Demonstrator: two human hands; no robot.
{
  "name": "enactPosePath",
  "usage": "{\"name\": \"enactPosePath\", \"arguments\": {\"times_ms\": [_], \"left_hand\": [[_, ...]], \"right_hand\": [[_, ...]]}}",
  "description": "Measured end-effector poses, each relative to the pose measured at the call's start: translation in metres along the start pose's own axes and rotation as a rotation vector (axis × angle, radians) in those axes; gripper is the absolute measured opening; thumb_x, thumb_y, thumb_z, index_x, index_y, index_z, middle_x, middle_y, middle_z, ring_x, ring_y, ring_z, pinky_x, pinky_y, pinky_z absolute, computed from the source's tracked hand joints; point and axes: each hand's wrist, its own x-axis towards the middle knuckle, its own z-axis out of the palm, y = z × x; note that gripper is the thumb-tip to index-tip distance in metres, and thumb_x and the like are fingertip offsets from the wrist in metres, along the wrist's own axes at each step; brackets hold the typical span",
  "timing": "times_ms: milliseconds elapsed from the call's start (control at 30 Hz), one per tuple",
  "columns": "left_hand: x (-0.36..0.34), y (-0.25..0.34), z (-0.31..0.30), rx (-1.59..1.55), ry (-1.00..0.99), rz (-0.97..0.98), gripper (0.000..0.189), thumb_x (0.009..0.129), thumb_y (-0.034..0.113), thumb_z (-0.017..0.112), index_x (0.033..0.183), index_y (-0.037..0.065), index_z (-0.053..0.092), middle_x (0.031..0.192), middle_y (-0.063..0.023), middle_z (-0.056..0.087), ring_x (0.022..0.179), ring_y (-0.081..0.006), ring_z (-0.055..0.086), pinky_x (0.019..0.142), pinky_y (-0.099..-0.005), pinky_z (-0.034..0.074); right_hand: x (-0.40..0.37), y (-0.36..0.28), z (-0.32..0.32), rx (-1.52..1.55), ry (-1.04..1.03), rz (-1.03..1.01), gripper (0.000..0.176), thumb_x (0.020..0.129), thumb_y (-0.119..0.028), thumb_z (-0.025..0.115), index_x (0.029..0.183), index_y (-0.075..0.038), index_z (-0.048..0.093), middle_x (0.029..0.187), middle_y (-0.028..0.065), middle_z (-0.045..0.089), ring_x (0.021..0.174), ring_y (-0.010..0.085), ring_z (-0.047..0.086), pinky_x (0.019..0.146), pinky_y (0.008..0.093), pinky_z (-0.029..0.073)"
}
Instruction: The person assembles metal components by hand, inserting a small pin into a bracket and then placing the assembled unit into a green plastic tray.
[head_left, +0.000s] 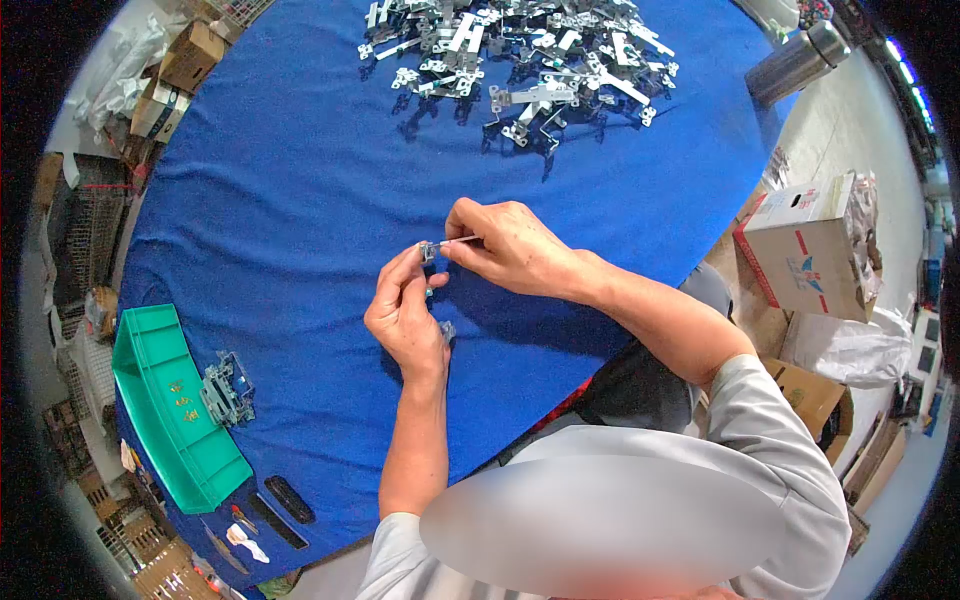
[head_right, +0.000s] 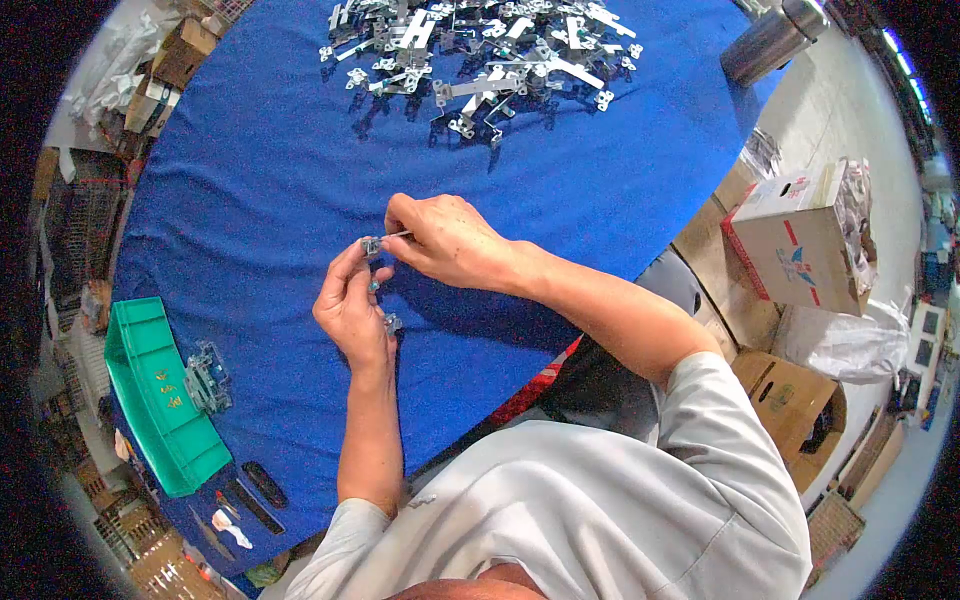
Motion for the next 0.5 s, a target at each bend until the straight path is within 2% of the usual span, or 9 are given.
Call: {"name": "enactPosePath", "arguments": {"times_ms": [100,167,267,300,367,500], "left_hand": [[-0.0003,-0.0007,0.0003,-0.018,0.005,0.011,0.026,0.093,-0.010,0.049,0.108,-0.005,0.069,0.108,-0.0134,0.068,0.095,-0.0188,0.068,0.074,-0.0309,0.062],[-0.0006,-0.0006,0.0002,-0.036,0.006,0.006,0.026,0.092,-0.010,0.049,0.109,-0.005,0.069,0.108,-0.0135,0.068,0.095,-0.0187,0.068,0.073,-0.0304,0.062],[-0.0004,-0.0023,-0.0003,-0.019,0.000,0.017,0.026,0.092,-0.011,0.049,0.108,-0.005,0.069,0.109,-0.0137,0.068,0.094,-0.0185,0.068,0.073,-0.0305,0.062],[-0.0002,-0.0020,-0.0004,-0.019,0.000,0.018,0.026,0.092,-0.011,0.049,0.108,-0.005,0.069,0.109,-0.0137,0.068,0.094,-0.0185,0.068,0.073,-0.0305,0.062],[-0.0001,-0.0011,-0.0005,-0.016,0.005,0.009,0.026,0.092,-0.011,0.049,0.108,-0.005,0.069,0.109,-0.0136,0.068,0.094,-0.0186,0.068,0.073,-0.0307,0.062],[-0.0004,-0.0005,0.0003,-0.022,0.005,0.008,0.026,0.092,-0.010,0.049,0.108,-0.005,0.069,0.109,-0.0135,0.068,0.095,-0.0186,0.068,0.073,-0.0310,0.062]], "right_hand": [[0.0001,0.0013,0.0000,0.014,0.046,-0.035,0.029,0.097,-0.025,0.061,0.083,0.000,0.058,0.067,0.0188,0.062,0.062,0.0378,0.062,0.056,0.0450,0.046],[0.0006,0.0016,-0.0042,-0.097,-0.153,0.073,0.025,0.095,-0.022,0.062,0.088,0.001,0.057,0.071,0.0189,0.063,0.064,0.0381,0.062,0.057,0.0450,0.046],[0.0019,0.0019,-0.0057,-0.196,-0.173,0.069,0.024,0.094,-0.021,0.064,0.089,0.001,0.057,0.074,0.0182,0.064,0.067,0.0375,0.064,0.059,0.0440,0.047],[0.0015,0.0011,-0.0051,-0.196,-0.172,0.068,0.024,0.094,-0.021,0.064,0.089,0.001,0.057,0.074,0.0182,0.064,0.067,0.0375,0.064,0.059,0.0440,0.047],[0.0000,-0.0012,-0.0033,-0.040,-0.023,-0.012,0.025,0.094,-0.021,0.064,0.086,0.001,0.057,0.073,0.0179,0.063,0.066,0.0363,0.063,0.059,0.0434,0.047],[-0.0002,-0.0011,-0.0039,-0.013,-0.018,-0.009,0.023,0.094,-0.020,0.064,0.087,0.000,0.057,0.074,0.0178,0.062,0.067,0.0354,0.063,0.059,0.0432,0.047]]}}
